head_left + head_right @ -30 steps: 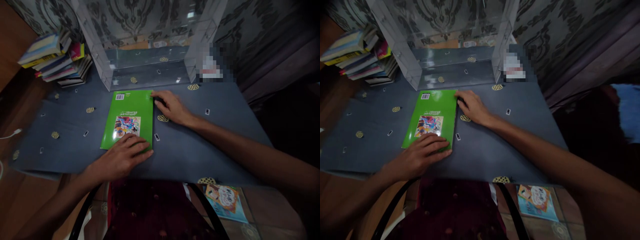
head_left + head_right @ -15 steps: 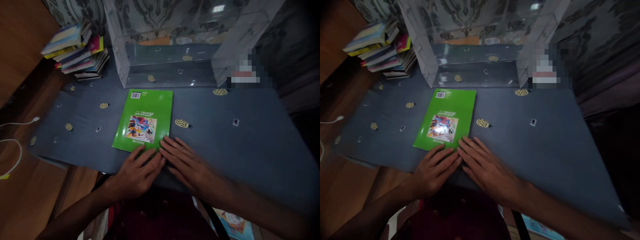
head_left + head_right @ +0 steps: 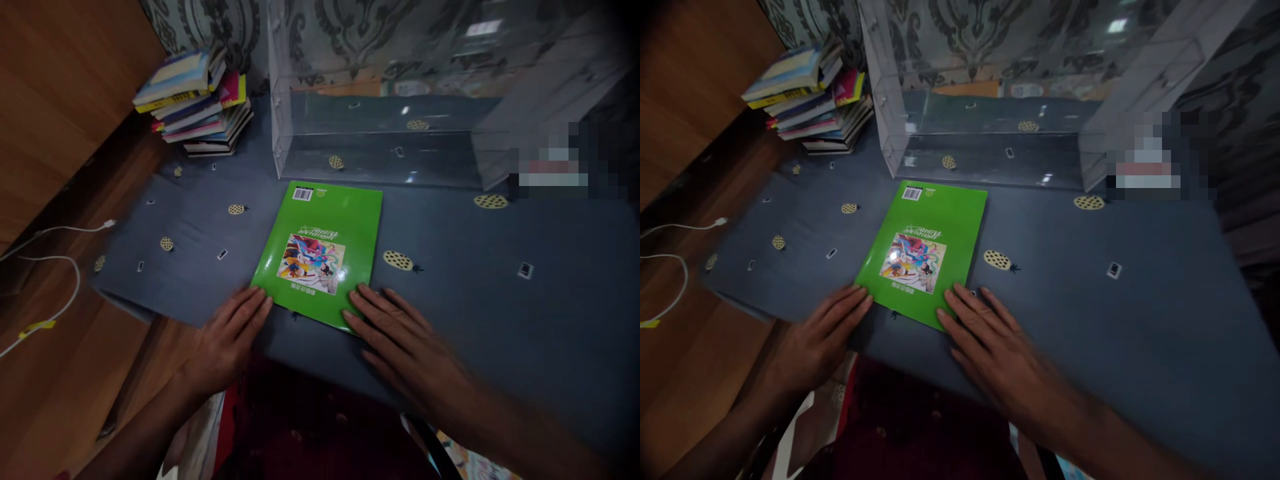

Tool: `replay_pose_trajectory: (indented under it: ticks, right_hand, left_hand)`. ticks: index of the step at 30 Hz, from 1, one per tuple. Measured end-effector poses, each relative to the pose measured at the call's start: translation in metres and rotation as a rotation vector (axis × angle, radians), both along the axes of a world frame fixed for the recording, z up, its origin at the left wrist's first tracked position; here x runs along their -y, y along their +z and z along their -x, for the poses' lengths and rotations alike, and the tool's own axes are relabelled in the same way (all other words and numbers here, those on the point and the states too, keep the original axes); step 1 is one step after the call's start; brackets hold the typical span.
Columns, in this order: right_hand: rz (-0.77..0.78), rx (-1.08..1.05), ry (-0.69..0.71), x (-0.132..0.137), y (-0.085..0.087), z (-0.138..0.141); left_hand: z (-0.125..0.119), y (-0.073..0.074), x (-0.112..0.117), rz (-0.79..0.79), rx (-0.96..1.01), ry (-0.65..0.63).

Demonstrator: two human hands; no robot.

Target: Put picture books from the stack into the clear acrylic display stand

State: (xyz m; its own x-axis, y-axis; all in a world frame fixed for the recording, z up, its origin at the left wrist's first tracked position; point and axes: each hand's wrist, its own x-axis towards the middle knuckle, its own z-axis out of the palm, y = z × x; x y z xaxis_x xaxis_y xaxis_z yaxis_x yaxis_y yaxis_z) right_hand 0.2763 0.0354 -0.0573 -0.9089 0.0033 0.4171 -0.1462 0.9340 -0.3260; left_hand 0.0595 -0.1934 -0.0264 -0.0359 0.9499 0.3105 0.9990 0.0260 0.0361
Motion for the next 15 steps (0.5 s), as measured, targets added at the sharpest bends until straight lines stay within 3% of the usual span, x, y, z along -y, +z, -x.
replay_pose_trajectory:
  ticks: [5,9,15]
  right_hand:
    - [0.092,0.015,-0.114,0.000,0.007,-0.005]
    - [0.063,0.058,-0.116,0.008,0.013,-0.007]
    - [0.123,0.231,0.004,0.020,0.035,0.016]
  left_hand:
    - [0.004,0.001,0.004,-0.034,0.033,0.048]
    - [0.009,-0.005,0.002,-0.088,0.009,0.064]
    - [0.054,-0.013,-0.007,-0.211,-0.152,0.109]
